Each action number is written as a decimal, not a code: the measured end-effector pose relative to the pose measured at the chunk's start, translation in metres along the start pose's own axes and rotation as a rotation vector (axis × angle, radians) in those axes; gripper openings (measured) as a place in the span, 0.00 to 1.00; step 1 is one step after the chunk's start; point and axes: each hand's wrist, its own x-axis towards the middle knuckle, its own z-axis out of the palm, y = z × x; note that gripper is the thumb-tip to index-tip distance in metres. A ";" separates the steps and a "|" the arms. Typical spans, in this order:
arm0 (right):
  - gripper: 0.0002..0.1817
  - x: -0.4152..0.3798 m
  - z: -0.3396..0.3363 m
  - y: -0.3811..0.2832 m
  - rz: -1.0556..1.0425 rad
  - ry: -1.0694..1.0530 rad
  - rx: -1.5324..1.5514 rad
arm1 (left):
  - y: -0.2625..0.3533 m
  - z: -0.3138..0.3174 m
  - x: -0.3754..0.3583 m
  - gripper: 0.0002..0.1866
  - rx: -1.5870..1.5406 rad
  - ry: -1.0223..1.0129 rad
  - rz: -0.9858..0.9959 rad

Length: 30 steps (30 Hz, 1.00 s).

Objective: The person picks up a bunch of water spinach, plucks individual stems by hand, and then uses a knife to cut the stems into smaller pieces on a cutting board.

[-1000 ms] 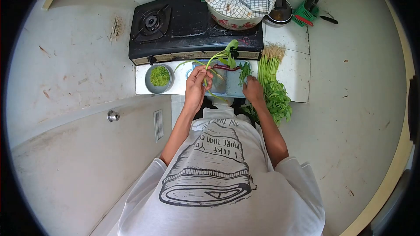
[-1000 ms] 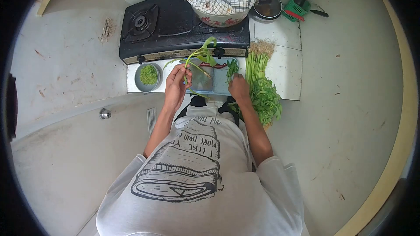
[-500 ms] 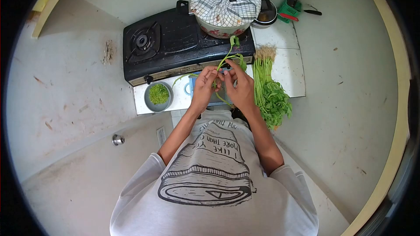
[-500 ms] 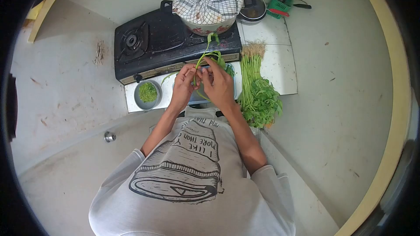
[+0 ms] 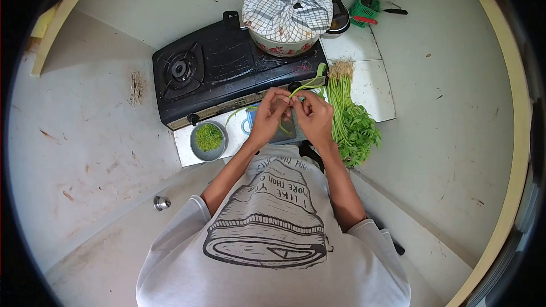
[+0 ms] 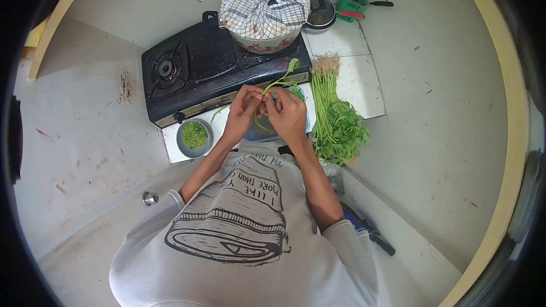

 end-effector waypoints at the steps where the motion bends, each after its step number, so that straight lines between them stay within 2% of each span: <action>1: 0.06 0.000 0.001 -0.001 -0.007 0.014 -0.001 | 0.002 -0.001 0.001 0.09 0.007 -0.001 0.004; 4: 0.07 -0.003 0.005 -0.001 0.006 0.079 0.026 | 0.004 -0.003 0.004 0.07 -0.008 -0.013 -0.012; 10: 0.06 -0.014 0.009 0.003 0.188 0.179 0.142 | 0.003 0.001 0.009 0.08 -0.004 -0.067 -0.002; 16: 0.05 -0.021 0.002 0.009 0.326 0.190 0.262 | -0.002 0.006 0.009 0.08 0.014 -0.122 -0.023; 22: 0.04 -0.027 0.001 0.028 0.328 0.223 0.468 | 0.002 0.009 0.007 0.09 -0.028 -0.056 -0.037; 25: 0.05 -0.031 -0.008 0.041 0.478 0.178 0.591 | 0.001 0.006 0.006 0.11 -0.092 0.001 -0.072; 28: 0.06 -0.040 -0.013 0.082 0.415 0.060 0.657 | 0.003 0.003 0.003 0.14 -0.191 0.018 -0.147; 30: 0.05 -0.050 -0.025 0.105 0.444 -0.076 0.601 | 0.005 0.002 0.000 0.15 -0.258 -0.003 -0.183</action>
